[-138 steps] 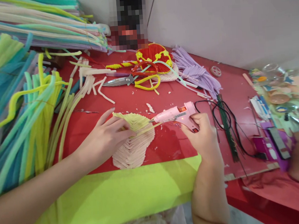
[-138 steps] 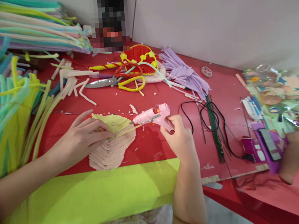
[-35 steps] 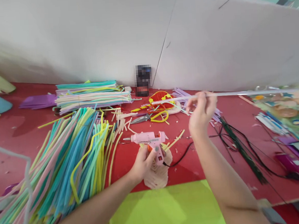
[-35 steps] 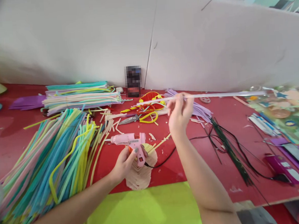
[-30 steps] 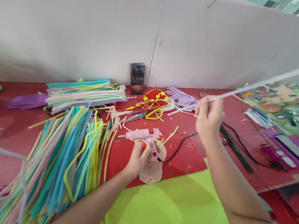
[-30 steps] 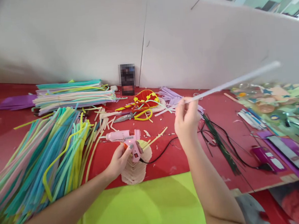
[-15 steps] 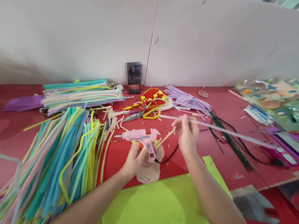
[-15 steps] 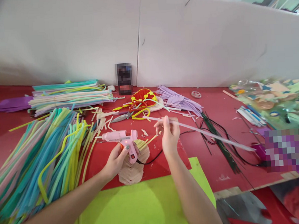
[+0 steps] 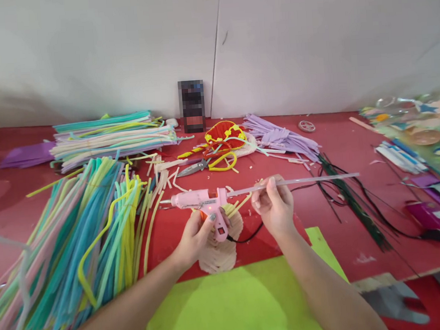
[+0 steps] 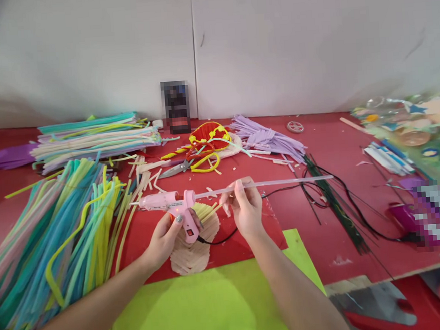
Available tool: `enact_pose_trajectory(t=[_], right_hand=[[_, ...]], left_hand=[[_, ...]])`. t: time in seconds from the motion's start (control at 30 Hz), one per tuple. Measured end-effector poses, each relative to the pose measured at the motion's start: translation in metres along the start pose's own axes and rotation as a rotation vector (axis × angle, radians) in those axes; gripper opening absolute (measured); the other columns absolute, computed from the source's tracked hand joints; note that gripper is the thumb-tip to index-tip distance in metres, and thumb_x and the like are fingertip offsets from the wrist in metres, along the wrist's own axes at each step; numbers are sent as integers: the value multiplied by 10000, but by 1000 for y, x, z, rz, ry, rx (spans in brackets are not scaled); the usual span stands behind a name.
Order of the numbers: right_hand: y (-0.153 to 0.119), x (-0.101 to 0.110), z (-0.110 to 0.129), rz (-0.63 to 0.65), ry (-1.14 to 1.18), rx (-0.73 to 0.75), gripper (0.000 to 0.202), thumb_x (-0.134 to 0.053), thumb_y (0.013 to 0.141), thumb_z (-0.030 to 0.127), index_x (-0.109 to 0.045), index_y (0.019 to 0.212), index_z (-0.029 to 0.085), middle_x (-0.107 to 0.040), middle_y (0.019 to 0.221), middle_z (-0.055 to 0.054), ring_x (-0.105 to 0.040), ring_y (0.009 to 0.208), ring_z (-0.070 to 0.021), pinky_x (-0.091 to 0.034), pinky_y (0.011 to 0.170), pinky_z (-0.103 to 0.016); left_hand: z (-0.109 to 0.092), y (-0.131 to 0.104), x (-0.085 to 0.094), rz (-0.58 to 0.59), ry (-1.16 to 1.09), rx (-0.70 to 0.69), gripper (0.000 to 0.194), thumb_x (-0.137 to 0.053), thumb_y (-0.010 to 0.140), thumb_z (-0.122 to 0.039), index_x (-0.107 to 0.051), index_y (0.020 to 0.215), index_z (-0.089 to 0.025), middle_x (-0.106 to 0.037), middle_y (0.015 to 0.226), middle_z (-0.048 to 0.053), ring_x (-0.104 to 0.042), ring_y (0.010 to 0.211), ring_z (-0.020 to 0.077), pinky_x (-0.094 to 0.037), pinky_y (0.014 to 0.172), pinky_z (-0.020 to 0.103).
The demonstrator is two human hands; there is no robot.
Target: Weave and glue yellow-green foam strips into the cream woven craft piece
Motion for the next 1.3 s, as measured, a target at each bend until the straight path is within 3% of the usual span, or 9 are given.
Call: enact_pose_trajectory(t=[0.2,0.37,0.47,0.77,1.0,1.13,1.3], right_hand=[[0,-2,-2,27,-33,-36,241,-612,879,447,-519,805,237,-588,557,61,-483,412,-81,-373,351,-177],[-2,-5,-6,46,-48,-42,223,-588,899,437,-521,832,235,-611,595,55,-506,427,-82,-387,355,-177],[-3,-4,-6,54,-59,-1,178,-571,919,393,-529,851,234,-625,630,49,-532,460,-88,-413,374,-188],[-5,-1,4,23,-79,81,155,-560,924,380,-534,855,244,-619,657,41,-544,489,-97,-422,396,-204],[-4,-3,-2,25,-9,-20,193,-591,899,417,-528,825,250,-567,579,61,-475,413,-81,-326,312,-157],[-4,-4,-2,29,-18,-20,180,-589,902,405,-535,832,249,-590,593,56,-485,415,-80,-340,319,-158],[-6,-6,2,71,-89,43,151,-561,922,381,-539,859,245,-646,663,28,-522,456,-94,-384,354,-192]], left_hand=[[2,-2,1,18,2,-10,521,-628,739,-672,-599,795,-155,-656,772,49,-597,754,183,-490,753,320],[-9,-5,-15,226,-126,-45,444,-549,862,-582,-625,897,-146,-697,891,85,-645,848,204,-510,829,345],[-16,-5,-20,285,-188,-80,392,-503,914,-522,-624,906,-149,-704,891,83,-655,830,197,-519,817,342],[-9,-5,-16,233,-104,-56,449,-541,869,-580,-633,884,-140,-696,918,99,-642,887,216,-510,844,353],[-17,-6,-20,289,-166,-110,375,-518,907,-517,-606,892,-153,-697,885,80,-651,831,197,-514,831,355],[-11,-4,-12,190,-119,-88,415,-568,860,-561,-613,885,-150,-698,900,89,-647,858,206,-509,846,354],[-14,-3,-16,233,-125,-117,415,-490,911,-544,-616,855,-152,-693,846,76,-644,791,185,-521,793,333]])
Point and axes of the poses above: each hand's wrist, its own y-axis towards the middle knuckle, its own x-axis out of the back of the hand, z = x × y, the point moved 8 cm from there along y, towards the middle knuckle
